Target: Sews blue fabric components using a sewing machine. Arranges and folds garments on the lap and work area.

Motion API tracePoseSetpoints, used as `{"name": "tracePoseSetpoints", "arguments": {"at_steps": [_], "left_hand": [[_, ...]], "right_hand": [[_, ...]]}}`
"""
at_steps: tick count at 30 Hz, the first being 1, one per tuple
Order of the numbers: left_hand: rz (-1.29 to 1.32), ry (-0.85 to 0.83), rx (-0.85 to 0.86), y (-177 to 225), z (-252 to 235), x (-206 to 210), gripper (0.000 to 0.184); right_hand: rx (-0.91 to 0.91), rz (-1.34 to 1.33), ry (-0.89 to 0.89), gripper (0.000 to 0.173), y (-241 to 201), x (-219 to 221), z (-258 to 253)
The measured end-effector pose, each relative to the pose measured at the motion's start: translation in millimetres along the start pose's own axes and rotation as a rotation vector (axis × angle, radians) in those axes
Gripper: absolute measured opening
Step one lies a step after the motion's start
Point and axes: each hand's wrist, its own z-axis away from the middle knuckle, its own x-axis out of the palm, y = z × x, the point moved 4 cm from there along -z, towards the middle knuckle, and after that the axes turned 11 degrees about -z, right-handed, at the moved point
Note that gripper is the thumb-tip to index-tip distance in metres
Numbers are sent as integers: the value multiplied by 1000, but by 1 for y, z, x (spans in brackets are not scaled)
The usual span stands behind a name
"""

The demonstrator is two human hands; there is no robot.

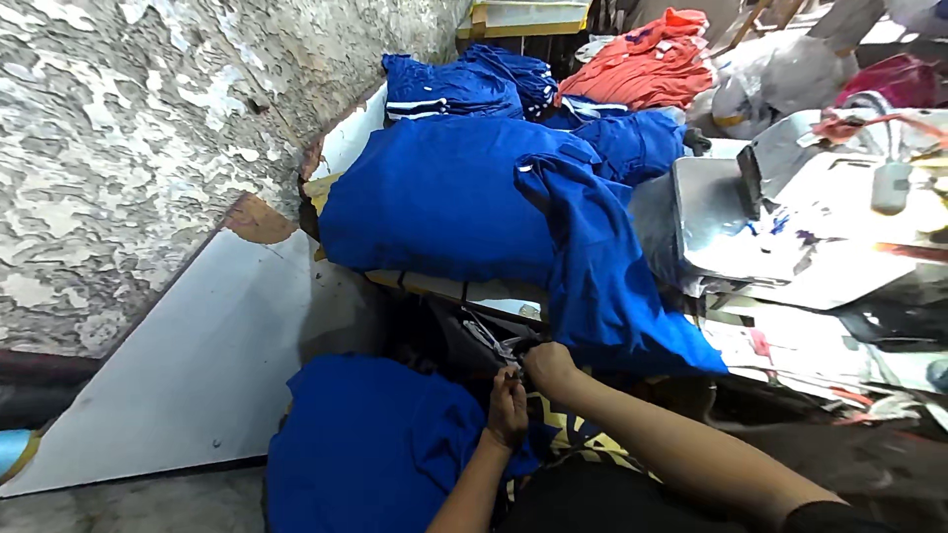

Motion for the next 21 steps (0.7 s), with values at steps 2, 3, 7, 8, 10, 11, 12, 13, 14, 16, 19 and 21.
{"name": "tracePoseSetpoints", "arguments": {"at_steps": [2,3,7,8,10,11,12,13,14,16,19,21], "left_hand": [[1,-2,-5,0,0,0,53],[5,-2,-10,1,0,0,53],[-24,14,-5,2,-3,2,52],[-32,12,-10,4,-4,3,51],[-53,10,-21,6,-5,6,52],[-62,14,-18,6,-5,6,53],[-65,8,-14,5,-5,6,53],[-67,1,-13,4,-5,7,55],[-79,-1,-16,3,-6,7,53],[-108,-7,-30,1,-6,10,49],[-103,16,-32,-3,-9,14,47],[-88,41,-11,-7,-9,18,49]], "right_hand": [[-4,1,10,25,-2,0,0],[-15,-22,14,25,-1,-1,1],[-23,-150,9,25,7,-1,5],[-2,-161,-6,25,7,0,5],[41,-161,-17,26,4,2,4],[51,-151,-5,26,2,4,2],[57,-151,12,26,0,7,-1],[64,-160,25,27,0,10,-3],[78,-174,22,28,0,12,-4],[105,-200,-4,30,2,15,-6],[75,-185,28,31,5,17,-11],[24,-168,101,29,8,20,-16]]}}
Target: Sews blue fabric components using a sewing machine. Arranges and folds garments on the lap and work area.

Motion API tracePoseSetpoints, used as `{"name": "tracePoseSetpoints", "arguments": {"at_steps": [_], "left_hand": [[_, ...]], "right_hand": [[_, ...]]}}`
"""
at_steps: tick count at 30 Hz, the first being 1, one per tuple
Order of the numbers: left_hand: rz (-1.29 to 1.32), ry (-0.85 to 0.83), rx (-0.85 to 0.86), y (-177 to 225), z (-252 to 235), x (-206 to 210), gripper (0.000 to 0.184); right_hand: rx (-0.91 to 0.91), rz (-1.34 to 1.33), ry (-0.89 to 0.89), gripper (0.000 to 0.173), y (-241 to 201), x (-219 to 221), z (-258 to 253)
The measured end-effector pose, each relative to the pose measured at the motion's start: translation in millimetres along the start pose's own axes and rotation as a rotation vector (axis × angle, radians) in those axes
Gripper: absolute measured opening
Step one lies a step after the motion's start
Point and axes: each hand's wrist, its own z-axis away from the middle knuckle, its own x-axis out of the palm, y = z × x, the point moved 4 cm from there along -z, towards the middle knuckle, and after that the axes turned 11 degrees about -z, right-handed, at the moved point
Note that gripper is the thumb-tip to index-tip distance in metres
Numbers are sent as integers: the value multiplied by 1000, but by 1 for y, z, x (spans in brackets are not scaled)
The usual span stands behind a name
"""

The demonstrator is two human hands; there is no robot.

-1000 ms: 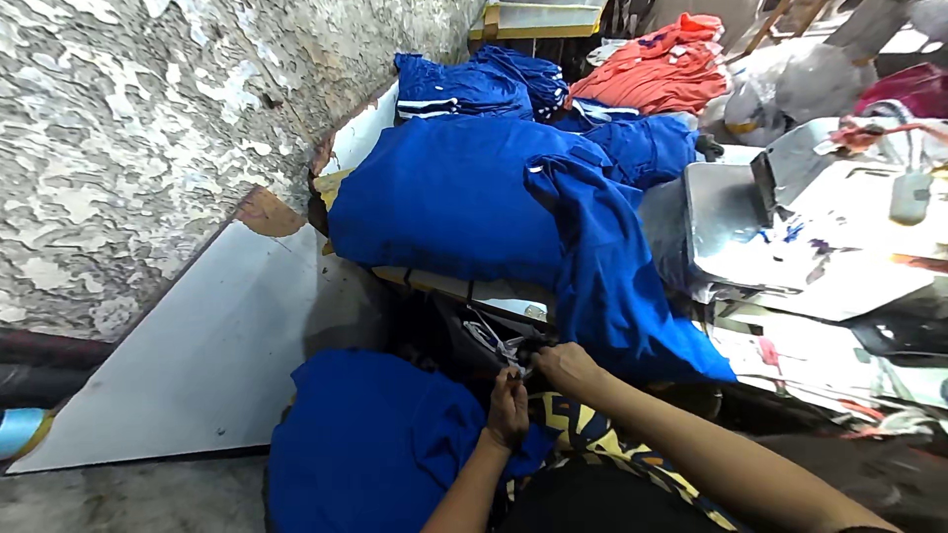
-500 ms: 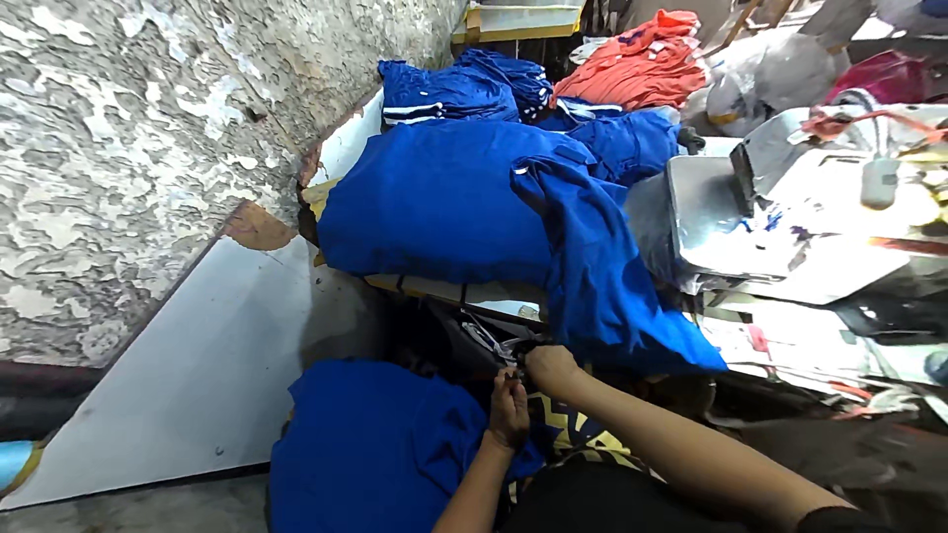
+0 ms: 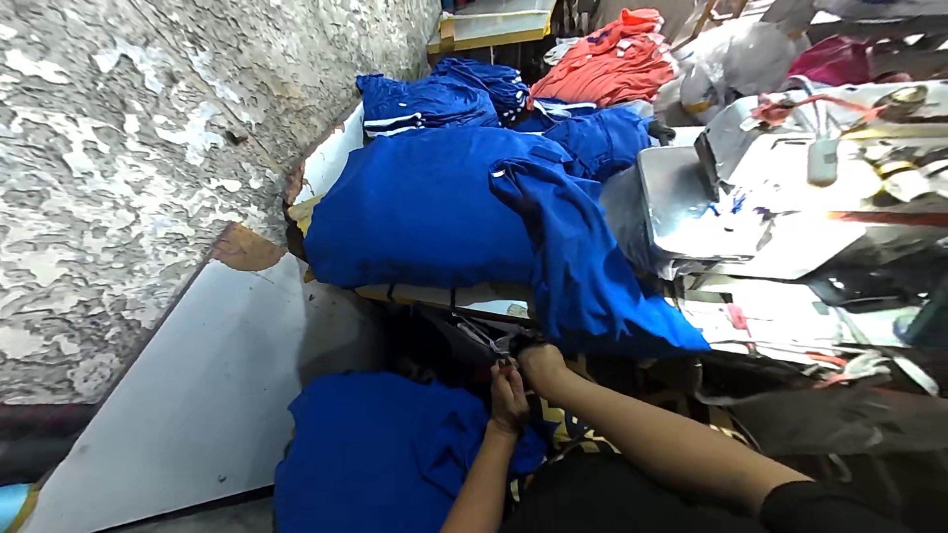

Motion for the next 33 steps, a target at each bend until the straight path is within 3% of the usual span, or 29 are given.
{"name": "tracePoseSetpoints", "arguments": {"at_steps": [4,8,11,16,20,23,27,30,33], "left_hand": [[213,74,-149,-3,-5,2,52],[406,107,-531,3,5,-8,40],[397,92,-656,2,20,-14,30],[252,201,-397,3,-9,-30,29],[79,95,-150,-2,-41,-30,31],[-71,-56,-126,-8,-44,-21,38],[-208,-16,-65,-9,-34,-21,40],[-221,23,8,-16,-27,-25,38],[-191,-17,-66,-13,-32,-36,39]], "right_hand": [[-103,-33,51,27,9,0,1],[-80,-189,-6,30,12,-17,11],[-52,-252,-88,36,6,-25,12],[-148,-366,-140,54,11,-29,1],[-74,-396,-129,55,12,-32,5],[-51,-386,-118,54,9,-33,9],[-77,-455,-156,55,16,-32,3],[-101,-650,-94,59,18,-27,-2],[-197,-617,-70,52,14,-21,0]]}}
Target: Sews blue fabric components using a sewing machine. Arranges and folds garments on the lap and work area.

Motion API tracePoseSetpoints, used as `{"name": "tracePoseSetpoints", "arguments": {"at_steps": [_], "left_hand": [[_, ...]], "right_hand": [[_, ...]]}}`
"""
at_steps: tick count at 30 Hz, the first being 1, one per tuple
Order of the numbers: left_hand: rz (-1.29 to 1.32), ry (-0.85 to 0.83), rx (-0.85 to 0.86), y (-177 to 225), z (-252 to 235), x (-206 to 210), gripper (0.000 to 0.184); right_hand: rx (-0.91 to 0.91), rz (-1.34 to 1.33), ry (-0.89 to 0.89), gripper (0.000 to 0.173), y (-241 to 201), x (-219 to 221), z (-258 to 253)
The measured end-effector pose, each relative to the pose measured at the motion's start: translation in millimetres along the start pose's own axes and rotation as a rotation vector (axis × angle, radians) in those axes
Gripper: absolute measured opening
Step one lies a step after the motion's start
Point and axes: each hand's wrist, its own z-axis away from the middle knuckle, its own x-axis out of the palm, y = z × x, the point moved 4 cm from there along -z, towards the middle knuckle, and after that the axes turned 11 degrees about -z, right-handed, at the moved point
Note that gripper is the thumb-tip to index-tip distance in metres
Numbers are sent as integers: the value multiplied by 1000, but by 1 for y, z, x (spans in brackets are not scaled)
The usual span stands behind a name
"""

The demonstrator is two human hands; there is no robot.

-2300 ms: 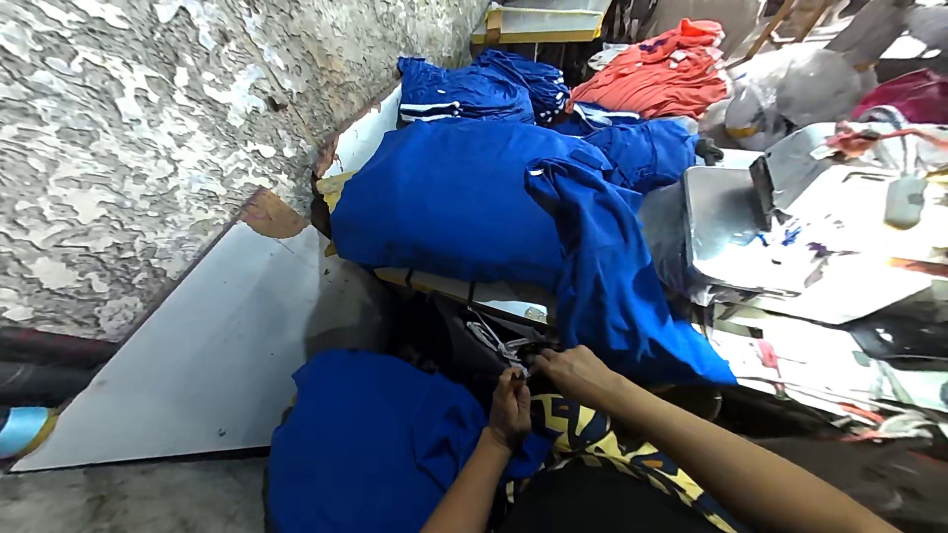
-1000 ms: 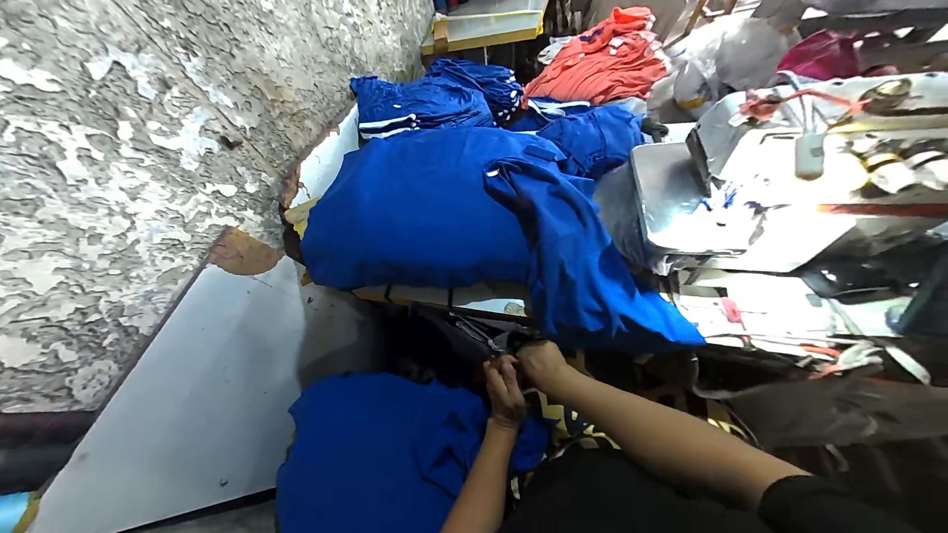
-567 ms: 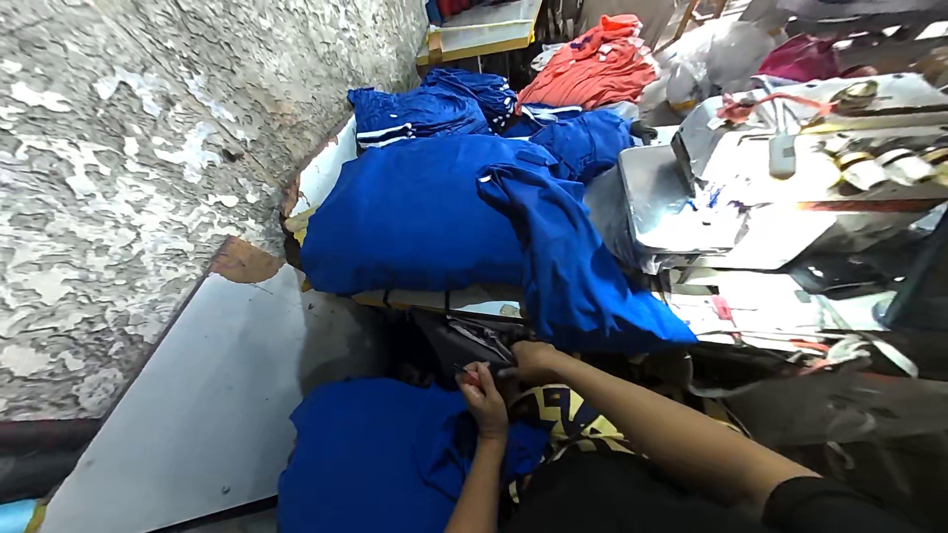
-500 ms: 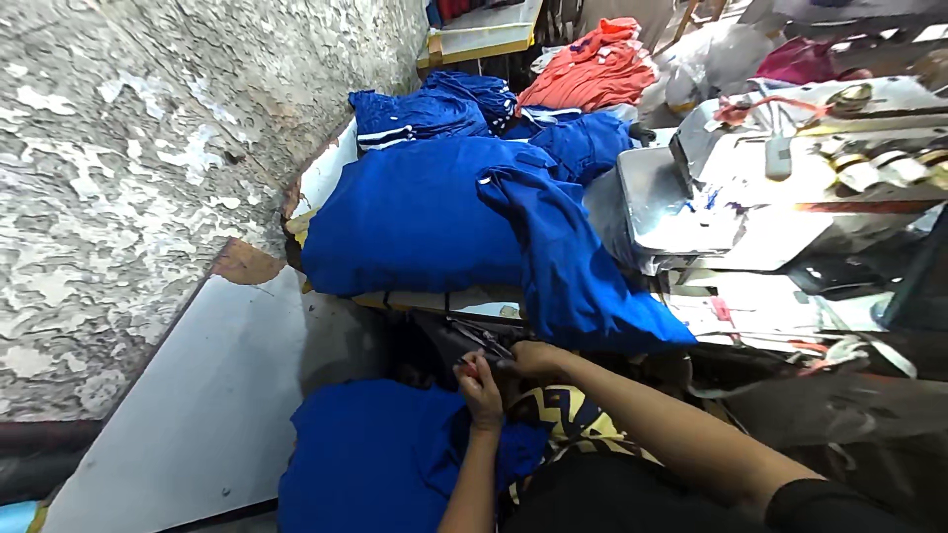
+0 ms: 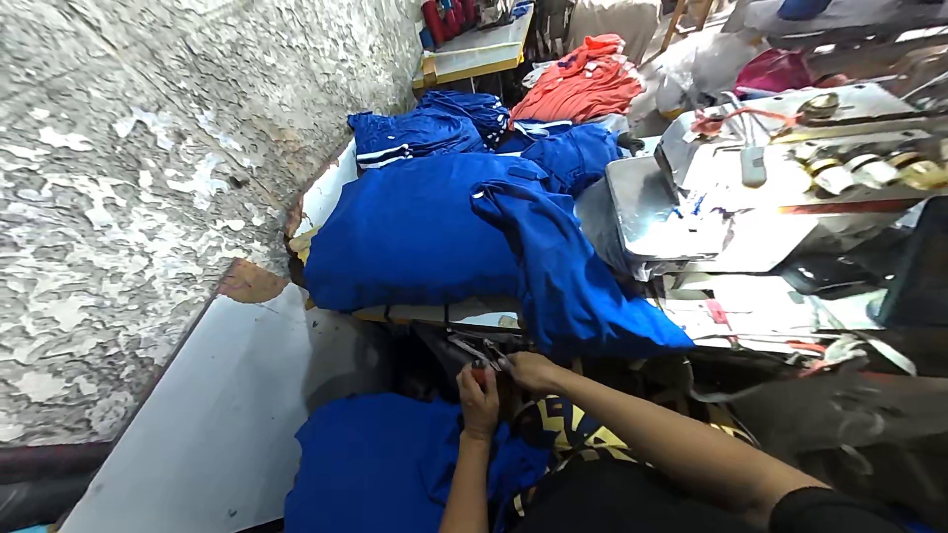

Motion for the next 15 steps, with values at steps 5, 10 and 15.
{"name": "tracePoseSetpoints", "arguments": {"at_steps": [5,10,15], "left_hand": [[299,-18,-115,10,-22,-9,38],[306,-291,-52,32,-37,-8,45],[33,-375,262,32,-54,-28,20]], "right_hand": [[-64,397,11,50,1,17,17],[-44,437,34,55,3,24,20],[-93,434,63,64,5,37,25]]}}
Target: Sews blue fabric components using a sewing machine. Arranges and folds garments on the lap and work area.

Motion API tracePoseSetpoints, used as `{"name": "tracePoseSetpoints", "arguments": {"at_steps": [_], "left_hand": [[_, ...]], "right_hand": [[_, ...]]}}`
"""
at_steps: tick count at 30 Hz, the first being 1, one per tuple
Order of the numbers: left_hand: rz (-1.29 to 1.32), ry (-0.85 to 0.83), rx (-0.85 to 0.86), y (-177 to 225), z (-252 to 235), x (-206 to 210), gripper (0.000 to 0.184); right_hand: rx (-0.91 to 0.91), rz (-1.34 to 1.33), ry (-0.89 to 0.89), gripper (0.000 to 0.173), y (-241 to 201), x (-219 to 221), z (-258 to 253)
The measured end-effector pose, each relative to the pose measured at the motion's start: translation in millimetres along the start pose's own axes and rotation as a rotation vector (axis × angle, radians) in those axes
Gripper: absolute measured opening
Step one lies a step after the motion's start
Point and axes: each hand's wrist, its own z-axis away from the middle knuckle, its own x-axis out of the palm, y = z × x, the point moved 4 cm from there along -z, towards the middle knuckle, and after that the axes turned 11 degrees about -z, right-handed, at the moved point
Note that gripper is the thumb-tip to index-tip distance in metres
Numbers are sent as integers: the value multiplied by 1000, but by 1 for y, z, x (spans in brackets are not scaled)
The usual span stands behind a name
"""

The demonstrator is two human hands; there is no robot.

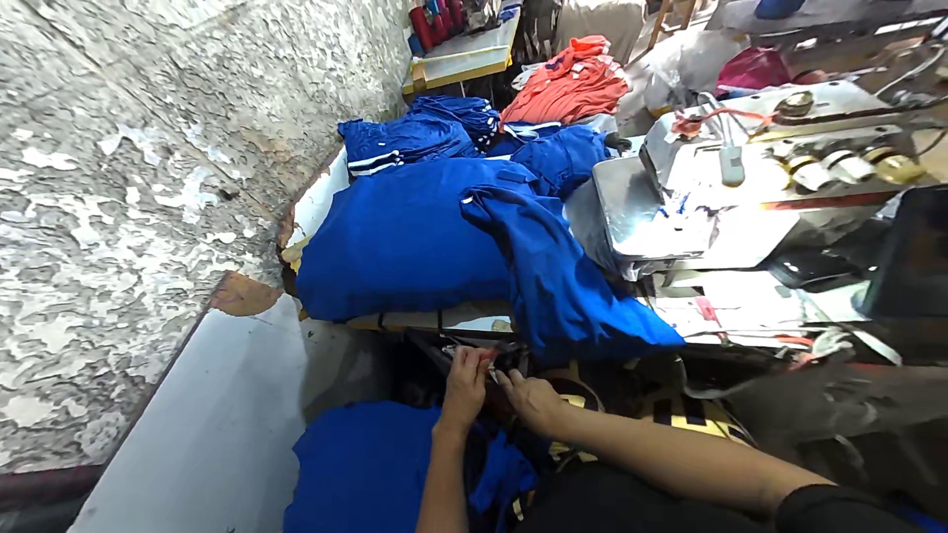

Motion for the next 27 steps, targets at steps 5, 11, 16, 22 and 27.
{"name": "tracePoseSetpoints", "arguments": {"at_steps": [5,11,16,22,27], "left_hand": [[-173,-47,164,-3,-2,-20,10],[-278,-340,160,17,-18,-9,14],[-484,-784,96,42,-36,10,26],[-381,-816,98,45,-48,10,29],[-258,-554,304,27,-48,6,16]], "right_hand": [[-28,-17,3,64,0,7,7],[-47,-39,16,59,1,6,12],[-34,-22,-20,47,1,8,14],[-49,-48,-24,54,7,7,14],[-91,-51,-29,44,7,6,17]]}}
